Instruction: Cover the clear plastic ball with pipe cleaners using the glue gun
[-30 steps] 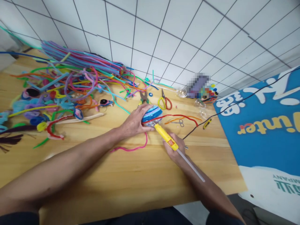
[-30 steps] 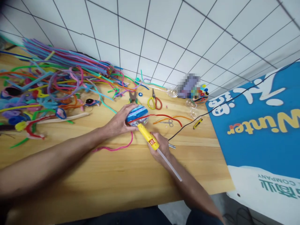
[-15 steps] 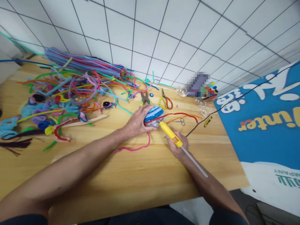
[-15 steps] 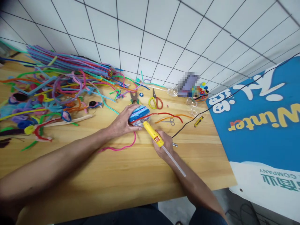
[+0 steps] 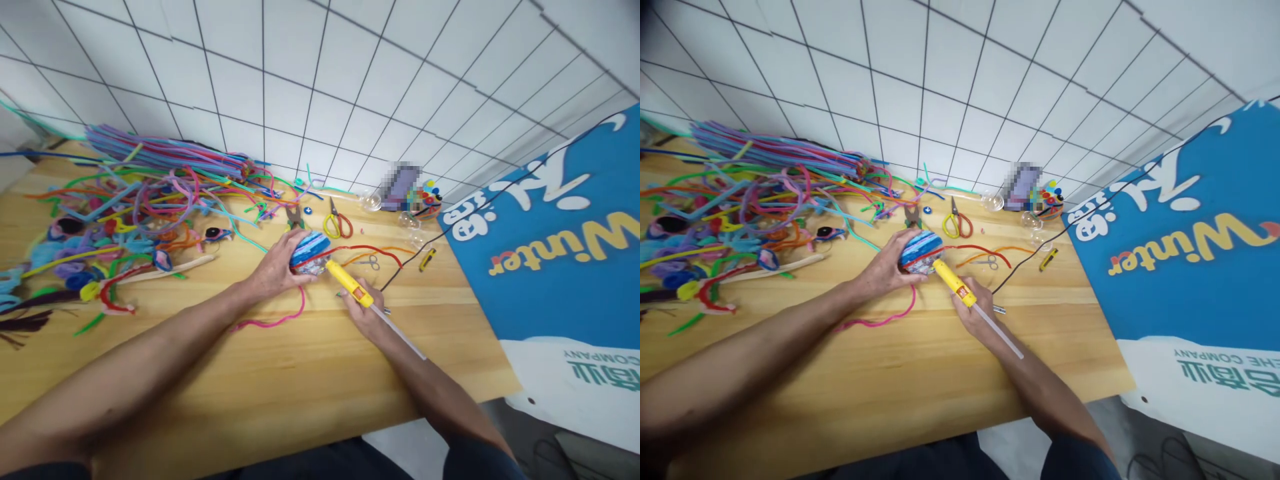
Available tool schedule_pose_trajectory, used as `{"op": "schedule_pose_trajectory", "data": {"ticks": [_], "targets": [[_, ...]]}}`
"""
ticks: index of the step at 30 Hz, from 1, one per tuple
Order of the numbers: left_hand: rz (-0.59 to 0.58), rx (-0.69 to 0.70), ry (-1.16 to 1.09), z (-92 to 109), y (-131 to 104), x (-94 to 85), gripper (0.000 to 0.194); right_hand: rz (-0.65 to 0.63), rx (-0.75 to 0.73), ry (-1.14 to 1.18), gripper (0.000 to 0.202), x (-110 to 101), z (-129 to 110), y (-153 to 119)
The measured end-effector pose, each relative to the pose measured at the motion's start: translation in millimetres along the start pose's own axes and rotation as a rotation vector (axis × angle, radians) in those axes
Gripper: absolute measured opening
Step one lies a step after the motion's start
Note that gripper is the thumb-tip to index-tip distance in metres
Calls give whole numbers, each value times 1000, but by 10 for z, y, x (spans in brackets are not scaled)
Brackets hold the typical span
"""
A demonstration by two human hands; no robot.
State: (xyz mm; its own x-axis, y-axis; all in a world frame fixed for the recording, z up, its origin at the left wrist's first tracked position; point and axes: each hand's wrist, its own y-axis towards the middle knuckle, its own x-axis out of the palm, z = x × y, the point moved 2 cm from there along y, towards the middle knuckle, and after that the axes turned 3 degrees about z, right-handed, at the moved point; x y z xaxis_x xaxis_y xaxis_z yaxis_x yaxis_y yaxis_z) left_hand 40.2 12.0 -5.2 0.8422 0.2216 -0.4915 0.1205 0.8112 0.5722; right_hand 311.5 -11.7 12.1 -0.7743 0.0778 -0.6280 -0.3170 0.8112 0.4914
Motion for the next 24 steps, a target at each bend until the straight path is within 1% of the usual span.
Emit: {"op": "schedule_pose_trajectory", "data": {"ticks": [3, 6, 12, 15, 20, 24], "targets": [[6, 21, 6, -14, -5, 0, 109, -40, -71, -9, 3, 8, -57, 4], [0, 36, 9, -21, -7, -6, 109, -33, -113, -31, 2, -6, -77, 30], [10, 65, -4, -29, -11, -14, 108, 55, 34, -26, 5, -21, 16, 96], [1, 53, -2, -36, -16, -11, 108, 64, 78, -1, 10, -5, 75, 102], [-6, 25, -9, -32, -27, -12, 110, 64, 129, 31, 18, 11, 146, 80], [-15, 36, 1, -20, -30, -10, 111, 38, 99, 60, 17, -12, 74, 52]]}}
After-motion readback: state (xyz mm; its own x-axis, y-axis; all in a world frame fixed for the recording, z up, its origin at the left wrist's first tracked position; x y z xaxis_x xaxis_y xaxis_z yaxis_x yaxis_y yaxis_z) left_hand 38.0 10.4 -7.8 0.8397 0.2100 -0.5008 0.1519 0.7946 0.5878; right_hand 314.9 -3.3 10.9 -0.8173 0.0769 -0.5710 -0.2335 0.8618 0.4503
